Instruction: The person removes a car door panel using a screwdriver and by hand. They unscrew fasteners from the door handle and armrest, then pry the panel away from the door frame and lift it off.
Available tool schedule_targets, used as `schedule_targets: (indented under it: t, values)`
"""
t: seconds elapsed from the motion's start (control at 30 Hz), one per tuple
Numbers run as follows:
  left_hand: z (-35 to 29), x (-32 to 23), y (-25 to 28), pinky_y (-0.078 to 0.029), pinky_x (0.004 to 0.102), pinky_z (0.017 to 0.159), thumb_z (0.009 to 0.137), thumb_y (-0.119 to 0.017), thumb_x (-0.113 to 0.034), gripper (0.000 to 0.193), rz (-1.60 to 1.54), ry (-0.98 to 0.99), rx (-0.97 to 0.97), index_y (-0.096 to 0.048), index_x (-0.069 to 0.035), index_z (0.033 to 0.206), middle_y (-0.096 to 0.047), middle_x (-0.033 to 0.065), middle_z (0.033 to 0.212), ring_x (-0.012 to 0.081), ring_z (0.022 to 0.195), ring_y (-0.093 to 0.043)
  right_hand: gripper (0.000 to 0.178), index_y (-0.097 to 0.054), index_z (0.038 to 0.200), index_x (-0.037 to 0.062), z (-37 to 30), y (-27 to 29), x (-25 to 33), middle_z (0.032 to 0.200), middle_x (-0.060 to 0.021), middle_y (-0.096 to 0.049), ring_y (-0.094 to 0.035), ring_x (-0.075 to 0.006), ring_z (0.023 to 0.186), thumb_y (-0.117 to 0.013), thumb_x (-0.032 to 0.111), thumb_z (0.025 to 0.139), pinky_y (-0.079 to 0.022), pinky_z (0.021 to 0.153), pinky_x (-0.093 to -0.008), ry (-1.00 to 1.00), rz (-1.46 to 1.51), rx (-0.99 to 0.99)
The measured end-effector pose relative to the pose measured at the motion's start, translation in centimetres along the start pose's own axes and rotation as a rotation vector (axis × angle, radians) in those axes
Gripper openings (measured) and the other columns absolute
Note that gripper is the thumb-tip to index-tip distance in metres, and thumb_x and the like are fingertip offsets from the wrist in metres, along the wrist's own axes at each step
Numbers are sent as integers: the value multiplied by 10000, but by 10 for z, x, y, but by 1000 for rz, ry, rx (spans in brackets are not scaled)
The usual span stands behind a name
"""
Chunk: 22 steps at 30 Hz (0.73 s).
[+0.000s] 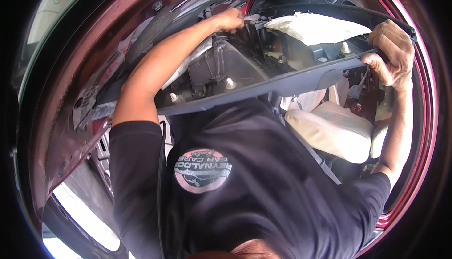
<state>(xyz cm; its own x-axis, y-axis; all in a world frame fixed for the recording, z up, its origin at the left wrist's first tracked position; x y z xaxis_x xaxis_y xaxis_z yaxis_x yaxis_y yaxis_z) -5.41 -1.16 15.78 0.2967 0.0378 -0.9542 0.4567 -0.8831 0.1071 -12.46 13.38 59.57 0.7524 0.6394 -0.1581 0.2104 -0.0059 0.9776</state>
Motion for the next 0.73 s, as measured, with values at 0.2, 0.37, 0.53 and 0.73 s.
schedule_targets:
  t: [0.2, 0.37, 0.53, 0.73]
  values:
    - [-13, 16, 0, -514, 337, 597, 823, -632, -29, 232, -102, -212, 35, -627, 21, 1049, -697, 117, 827, 183, 659, -673, 652, -514, 707, -22, -15, -7, -2, 707, -137, -554, -535, -285, 631, -661, 578, 915, -426, 605, -390, -24, -47, 2]
    - [-4, 6, -4, -541, 388, 652, 812, -621, 5, 242, 124, -280, -125, -615, 8, 1054, -709, 149, 877, 216, 719, -714, 644, -505, 707, -9, -8, -2, 9, 718, -142, -561, -547, -292, 641, -673, 581, 904, -438, 610, -393, 65, -124, -26]
    - [-4, -8, -1, -525, 454, 918, 825, -568, -112, 281, 211, -146, -100, -692, -49, 1069, -734, 209, 1077, 358, 1071, -696, 638, -501, 708, -4, -8, -1, 14, 719, -140, -560, -547, -295, 643, -688, 579, 886, -437, 610, -396, 70, -111, -5]
    - [-4, -9, -3, -539, 450, 906, 825, -569, -138, 266, 270, -117, -54, -739, -64, 1015, -756, 212, 972, 287, 1015, -737, 652, -525, 720, -13, -15, -2, 18, 721, -141, -564, -545, -289, 642, -707, 598, 857, -433, 606, -399, 34, -86, -23]
Point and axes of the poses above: each hand's wrist, its own z-axis towards the middle knuckle, its own y-axis out of the back of the hand, x = y × z, the point moved 2 cm from there along z, towards the middle knuckle
